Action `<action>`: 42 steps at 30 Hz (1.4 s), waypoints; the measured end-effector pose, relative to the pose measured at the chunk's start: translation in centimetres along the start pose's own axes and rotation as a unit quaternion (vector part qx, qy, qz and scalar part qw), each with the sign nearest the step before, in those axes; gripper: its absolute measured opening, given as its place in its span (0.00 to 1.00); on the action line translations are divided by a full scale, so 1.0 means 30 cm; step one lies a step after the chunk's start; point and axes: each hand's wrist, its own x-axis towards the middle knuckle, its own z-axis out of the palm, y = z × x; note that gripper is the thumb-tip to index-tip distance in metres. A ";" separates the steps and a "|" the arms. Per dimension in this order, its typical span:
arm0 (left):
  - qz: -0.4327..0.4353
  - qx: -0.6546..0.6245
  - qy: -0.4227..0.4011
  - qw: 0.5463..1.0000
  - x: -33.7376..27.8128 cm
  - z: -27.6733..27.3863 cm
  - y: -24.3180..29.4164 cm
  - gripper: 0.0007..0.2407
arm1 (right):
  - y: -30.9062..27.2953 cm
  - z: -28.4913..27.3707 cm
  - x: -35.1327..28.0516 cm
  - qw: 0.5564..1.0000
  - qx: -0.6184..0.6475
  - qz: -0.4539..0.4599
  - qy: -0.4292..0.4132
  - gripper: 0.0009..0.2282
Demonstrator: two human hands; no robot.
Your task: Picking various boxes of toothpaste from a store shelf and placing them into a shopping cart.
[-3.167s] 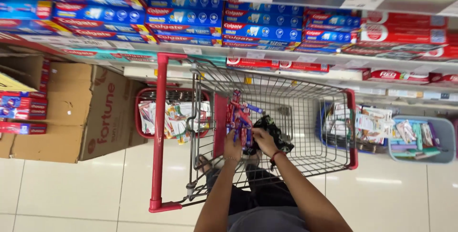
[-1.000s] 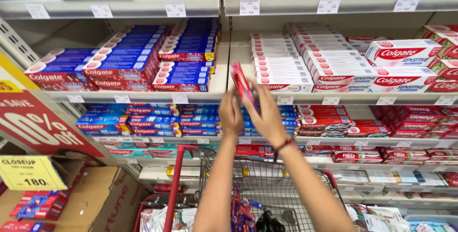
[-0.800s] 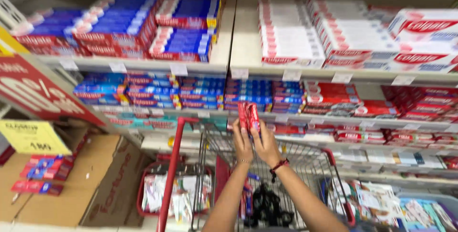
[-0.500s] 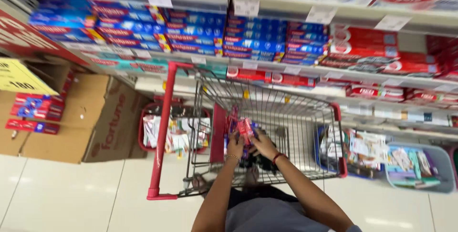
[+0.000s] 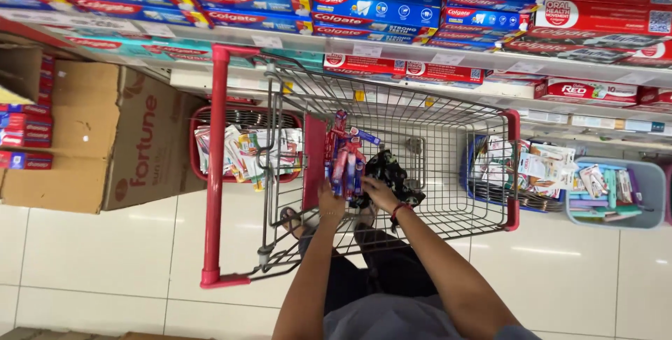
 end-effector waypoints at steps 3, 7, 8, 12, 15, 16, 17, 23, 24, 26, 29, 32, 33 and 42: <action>-0.073 0.081 -0.140 0.984 -0.041 0.010 -0.069 0.29 | 0.190 -0.055 0.059 0.977 -0.204 0.056 0.005 0.19; -0.096 0.132 -0.243 0.956 -0.085 0.024 -0.098 0.25 | -0.010 -0.141 -0.059 0.905 -0.351 0.236 -0.047 0.18; -0.033 0.126 -0.246 0.960 -0.091 0.023 -0.096 0.23 | -0.033 -0.152 -0.072 0.891 -0.355 0.275 -0.069 0.17; -0.042 0.072 -0.295 0.952 -0.088 -0.093 0.085 0.21 | 0.162 -0.147 -0.029 0.880 -0.353 0.297 -0.112 0.20; -0.080 0.032 -0.323 0.943 -0.095 -0.141 0.145 0.20 | 0.523 -0.103 0.065 0.941 -0.288 0.159 -0.079 0.22; -0.080 0.030 -0.321 0.943 -0.101 -0.124 0.126 0.20 | 0.450 -0.113 0.042 0.940 -0.290 0.159 -0.079 0.22; -0.079 0.039 -0.315 0.945 -0.108 -0.109 0.111 0.20 | 0.374 -0.123 0.014 0.966 -0.230 0.116 -0.023 0.20; -0.064 0.066 -0.312 0.946 -0.125 -0.126 0.177 0.19 | 0.173 -0.130 0.004 0.985 -0.123 0.107 0.047 0.17; -0.068 0.075 -0.316 0.943 -0.129 -0.139 0.230 0.19 | 0.230 -0.136 0.030 0.986 -0.110 0.122 0.030 0.17; -0.072 0.087 -0.329 0.938 -0.135 -0.168 0.266 0.19 | 0.379 -0.097 0.111 0.990 -0.068 0.122 0.024 0.18; -0.051 0.078 -0.342 0.935 -0.145 -0.177 0.218 0.19 | 0.247 -0.080 0.104 0.995 0.025 0.089 0.028 0.19; -0.046 0.040 -0.321 0.945 -0.152 -0.167 0.169 0.19 | -0.052 -0.121 -0.011 0.993 0.111 0.030 0.039 0.16; -0.067 0.029 -0.300 0.951 -0.142 -0.162 0.165 0.19 | -0.158 -0.147 -0.047 0.988 0.151 0.000 0.035 0.14; 0.022 0.053 -0.194 0.979 -0.035 -0.388 0.496 0.31 | -0.630 -0.303 -0.334 0.852 0.469 -0.163 -0.164 0.06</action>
